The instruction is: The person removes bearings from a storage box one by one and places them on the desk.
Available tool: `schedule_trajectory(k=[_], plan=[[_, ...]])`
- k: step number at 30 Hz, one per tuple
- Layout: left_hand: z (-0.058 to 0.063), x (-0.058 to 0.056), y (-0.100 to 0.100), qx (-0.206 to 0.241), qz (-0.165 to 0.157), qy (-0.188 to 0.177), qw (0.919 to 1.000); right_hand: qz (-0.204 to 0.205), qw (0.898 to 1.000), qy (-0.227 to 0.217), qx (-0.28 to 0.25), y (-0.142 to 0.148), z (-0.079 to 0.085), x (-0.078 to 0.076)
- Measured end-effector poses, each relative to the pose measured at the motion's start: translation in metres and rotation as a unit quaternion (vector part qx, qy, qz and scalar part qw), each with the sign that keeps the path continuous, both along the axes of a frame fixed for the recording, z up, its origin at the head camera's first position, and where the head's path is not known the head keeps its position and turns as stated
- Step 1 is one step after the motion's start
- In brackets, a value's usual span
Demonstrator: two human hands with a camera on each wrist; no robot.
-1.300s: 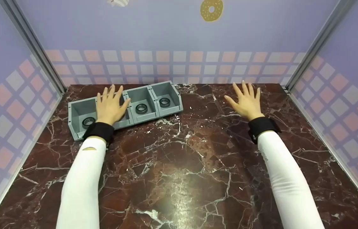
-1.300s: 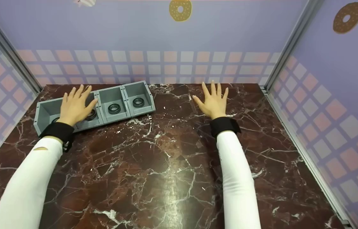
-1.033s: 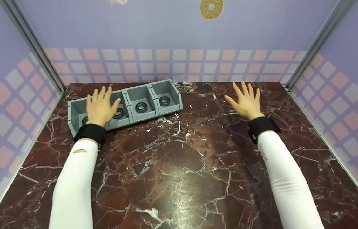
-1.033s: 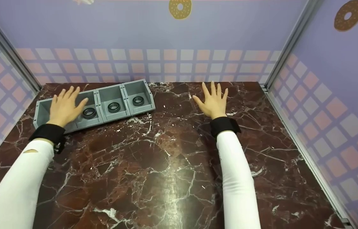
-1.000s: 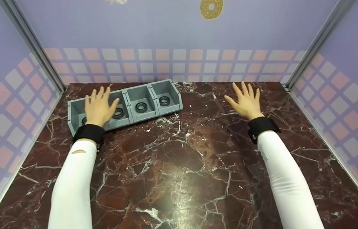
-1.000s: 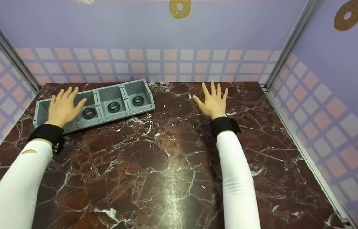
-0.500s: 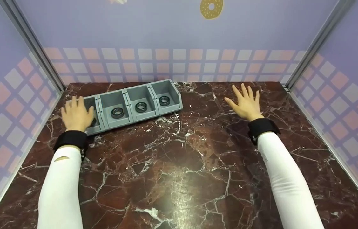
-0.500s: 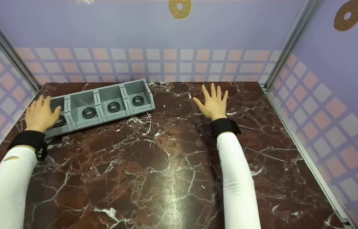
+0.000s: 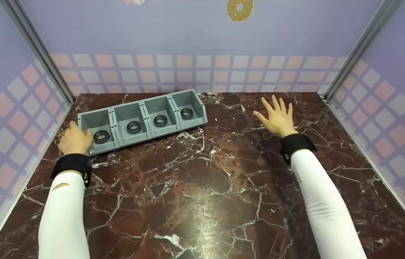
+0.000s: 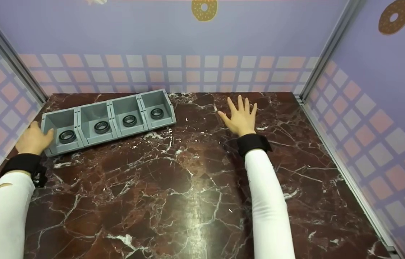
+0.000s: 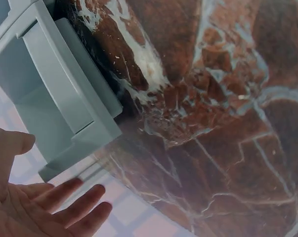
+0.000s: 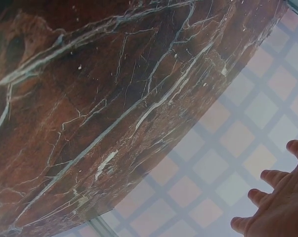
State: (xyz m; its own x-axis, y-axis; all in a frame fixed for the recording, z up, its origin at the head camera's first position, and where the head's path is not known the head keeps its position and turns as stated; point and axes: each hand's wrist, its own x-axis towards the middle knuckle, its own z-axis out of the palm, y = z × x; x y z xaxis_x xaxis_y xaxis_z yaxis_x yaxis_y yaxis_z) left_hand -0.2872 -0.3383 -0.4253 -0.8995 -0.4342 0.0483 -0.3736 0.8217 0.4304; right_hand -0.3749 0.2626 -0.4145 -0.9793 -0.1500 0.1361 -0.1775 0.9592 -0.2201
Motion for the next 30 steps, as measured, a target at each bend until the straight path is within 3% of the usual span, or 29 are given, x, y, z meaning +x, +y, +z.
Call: schedule_trajectory(k=[8,30], plan=[[-0.006,0.002,-0.005,0.018,-0.005,-0.024,0.9995,-0.003,1.0,0.002,0.001,0.0,-0.002,-0.001],[-0.02,-0.002,-0.015,0.024,-0.035,0.004,0.9991,-0.002,1.0,-0.001,-0.007,0.0,-0.001,0.0]])
